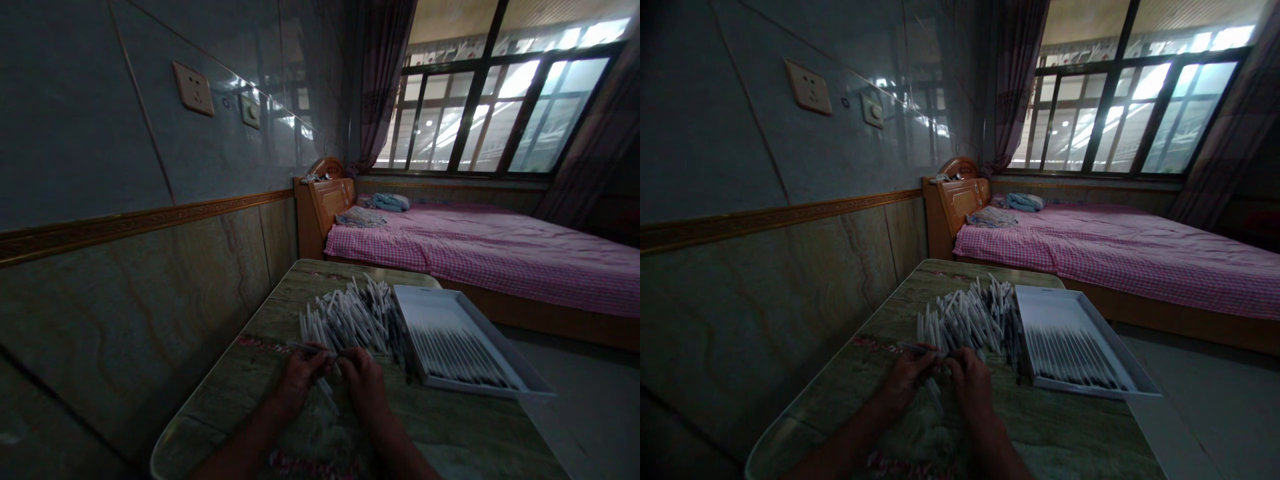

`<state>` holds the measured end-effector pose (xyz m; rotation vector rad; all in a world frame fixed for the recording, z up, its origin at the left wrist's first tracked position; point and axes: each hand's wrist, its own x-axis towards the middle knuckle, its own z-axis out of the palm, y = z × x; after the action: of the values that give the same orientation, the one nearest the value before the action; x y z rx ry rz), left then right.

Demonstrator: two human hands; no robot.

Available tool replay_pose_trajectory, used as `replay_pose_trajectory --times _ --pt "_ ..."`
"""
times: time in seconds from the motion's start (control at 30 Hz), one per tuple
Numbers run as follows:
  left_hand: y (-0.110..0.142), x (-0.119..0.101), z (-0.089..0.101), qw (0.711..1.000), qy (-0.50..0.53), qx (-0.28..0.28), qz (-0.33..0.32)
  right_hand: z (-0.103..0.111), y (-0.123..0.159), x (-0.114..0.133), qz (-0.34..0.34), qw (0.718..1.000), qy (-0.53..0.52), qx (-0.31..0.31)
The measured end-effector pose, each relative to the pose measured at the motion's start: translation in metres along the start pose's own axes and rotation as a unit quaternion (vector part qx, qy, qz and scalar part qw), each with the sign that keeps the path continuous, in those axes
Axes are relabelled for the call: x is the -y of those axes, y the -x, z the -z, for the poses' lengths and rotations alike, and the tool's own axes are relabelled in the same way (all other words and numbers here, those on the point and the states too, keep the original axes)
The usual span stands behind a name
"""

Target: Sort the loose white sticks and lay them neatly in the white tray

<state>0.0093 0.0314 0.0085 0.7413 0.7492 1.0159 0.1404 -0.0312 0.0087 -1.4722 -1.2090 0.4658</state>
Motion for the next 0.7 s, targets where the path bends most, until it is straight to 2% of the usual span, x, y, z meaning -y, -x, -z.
replay_pose_trajectory --times 0.2,0.37,0.53,0.63,0.7 --pt "0.003 0.003 0.001 0.999 -0.035 0.019 -0.004 -0.008 0.008 -0.016 0.054 0.990 0.128 0.009" --pt "0.000 0.006 0.002 0.998 -0.045 0.038 -0.011 -0.005 0.005 -0.021 0.111 0.985 0.127 0.041" --pt "0.001 0.003 0.000 0.998 -0.047 0.029 -0.021 0.000 0.005 -0.011 0.067 0.995 0.057 0.048" --pt "0.005 0.000 -0.002 0.996 -0.073 0.050 -0.023 0.000 0.007 -0.009 0.051 0.997 0.056 0.034" --pt "0.006 0.000 -0.003 0.996 -0.080 0.042 -0.019 0.000 0.007 -0.009 0.043 0.996 0.064 0.042"
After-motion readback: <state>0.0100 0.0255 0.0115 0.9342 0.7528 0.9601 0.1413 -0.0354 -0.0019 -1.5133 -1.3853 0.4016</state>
